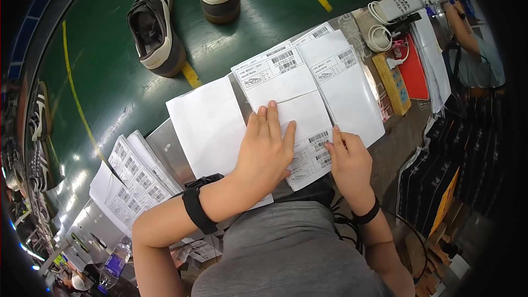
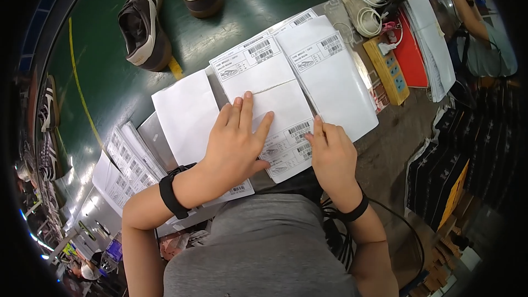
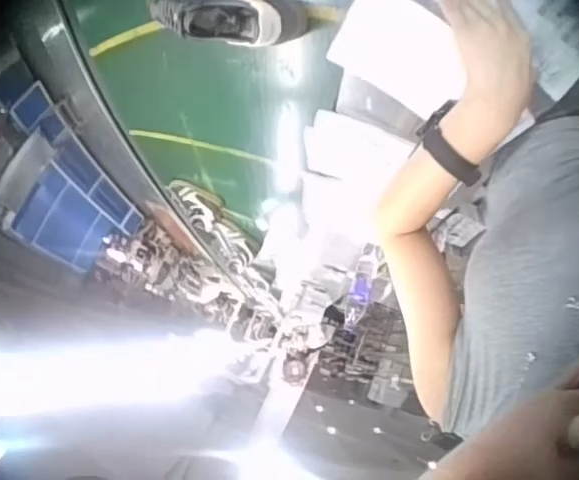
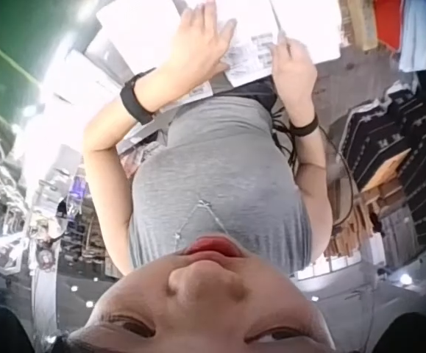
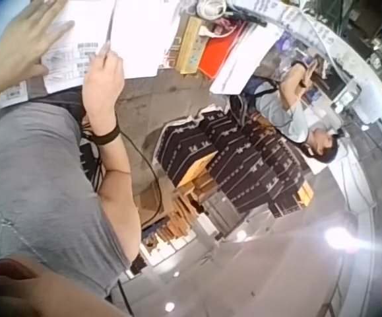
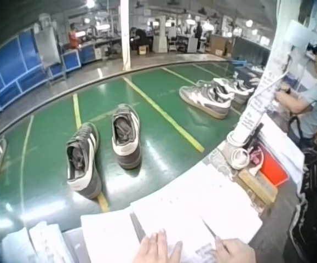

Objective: Checking shoes on a conveyor belt and matching them with paperwork.

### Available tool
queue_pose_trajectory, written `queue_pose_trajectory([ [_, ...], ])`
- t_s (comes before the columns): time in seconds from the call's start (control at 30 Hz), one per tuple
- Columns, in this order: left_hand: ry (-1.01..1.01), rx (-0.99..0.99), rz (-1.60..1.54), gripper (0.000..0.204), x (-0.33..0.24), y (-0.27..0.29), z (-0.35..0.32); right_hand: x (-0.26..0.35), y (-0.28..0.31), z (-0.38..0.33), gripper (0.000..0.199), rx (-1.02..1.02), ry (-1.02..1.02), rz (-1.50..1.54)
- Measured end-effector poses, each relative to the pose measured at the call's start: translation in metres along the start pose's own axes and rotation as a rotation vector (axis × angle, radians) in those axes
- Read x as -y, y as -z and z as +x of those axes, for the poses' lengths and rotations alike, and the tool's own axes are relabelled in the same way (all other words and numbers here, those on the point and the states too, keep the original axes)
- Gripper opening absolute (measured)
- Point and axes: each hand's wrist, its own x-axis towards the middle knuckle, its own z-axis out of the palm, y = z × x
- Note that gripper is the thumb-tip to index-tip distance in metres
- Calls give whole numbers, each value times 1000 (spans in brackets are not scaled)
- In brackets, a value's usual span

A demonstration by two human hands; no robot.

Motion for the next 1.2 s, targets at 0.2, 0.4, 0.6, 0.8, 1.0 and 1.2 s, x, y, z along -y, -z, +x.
queue_pose_trajectory([
  [0.2, 57, -31, -29, 91, -3, -3, -6, -6, 2, -2, 33, -59, 53, 120],
  [0.4, 123, -24, -69, 91, -8, -5, -9, -16, -8, 4, 32, 26, 40, 125],
  [0.6, 147, -27, -66, 91, -11, -7, -8, -6, -4, -1, 33, -9, 207, -126],
  [0.8, 235, -98, -83, 97, -20, -15, -9, 3, 23, -2, 21, -147, 350, 62],
  [1.0, 202, 1, -79, 100, -15, -5, -5, 14, 66, -1, 18, -111, 232, 388],
  [1.2, 107, 258, 1, 93, -1, 28, -2, 11, 117, 12, 15, -102, 36, 658],
])
